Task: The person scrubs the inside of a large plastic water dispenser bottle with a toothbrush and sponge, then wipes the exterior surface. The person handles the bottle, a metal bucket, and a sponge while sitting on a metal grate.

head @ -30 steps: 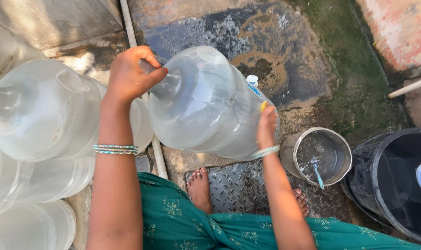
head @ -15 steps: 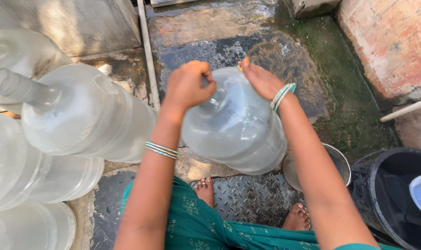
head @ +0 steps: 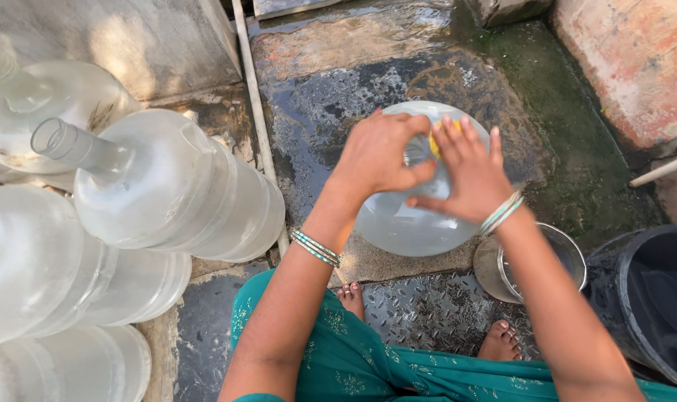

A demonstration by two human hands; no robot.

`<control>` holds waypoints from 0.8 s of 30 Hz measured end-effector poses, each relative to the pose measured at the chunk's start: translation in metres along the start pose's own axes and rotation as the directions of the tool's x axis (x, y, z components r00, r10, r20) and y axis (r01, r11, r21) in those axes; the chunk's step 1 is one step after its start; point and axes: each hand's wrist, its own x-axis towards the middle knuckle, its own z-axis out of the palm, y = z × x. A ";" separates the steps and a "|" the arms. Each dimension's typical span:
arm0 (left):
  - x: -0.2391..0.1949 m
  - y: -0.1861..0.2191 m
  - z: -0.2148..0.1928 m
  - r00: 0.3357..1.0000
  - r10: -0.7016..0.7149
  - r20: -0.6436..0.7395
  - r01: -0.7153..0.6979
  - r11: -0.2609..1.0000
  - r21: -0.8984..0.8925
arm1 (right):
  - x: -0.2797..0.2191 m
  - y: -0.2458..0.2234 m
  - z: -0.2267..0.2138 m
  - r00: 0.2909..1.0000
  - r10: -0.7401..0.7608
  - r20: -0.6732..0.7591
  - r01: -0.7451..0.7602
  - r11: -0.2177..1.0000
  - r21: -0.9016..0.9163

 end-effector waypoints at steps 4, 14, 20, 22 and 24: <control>0.007 0.009 0.010 0.949 0.293 -0.114 -0.306 0.943 -0.131 | -0.012 0.012 0.015 0.999 0.043 -0.029 -0.041 0.997 0.067; 0.011 0.049 0.047 0.980 -0.201 -0.003 0.188 0.925 -0.331 | -0.006 -0.123 0.097 0.936 0.046 -0.349 -0.031 0.998 0.051; 0.012 0.042 0.051 0.975 -0.159 -0.152 0.103 0.940 -0.325 | 0.040 -0.111 0.104 0.885 0.125 -0.448 -0.015 0.970 0.241; 0.012 0.029 0.045 0.976 -0.186 -0.115 0.136 0.928 -0.346 | 0.001 -0.102 0.102 0.968 0.032 -0.247 -0.028 0.999 0.022; 0.010 0.015 0.034 0.982 -0.163 -0.096 0.116 0.919 -0.376 | -0.041 -0.083 0.097 0.994 -0.021 -0.111 0.018 1.000 -0.023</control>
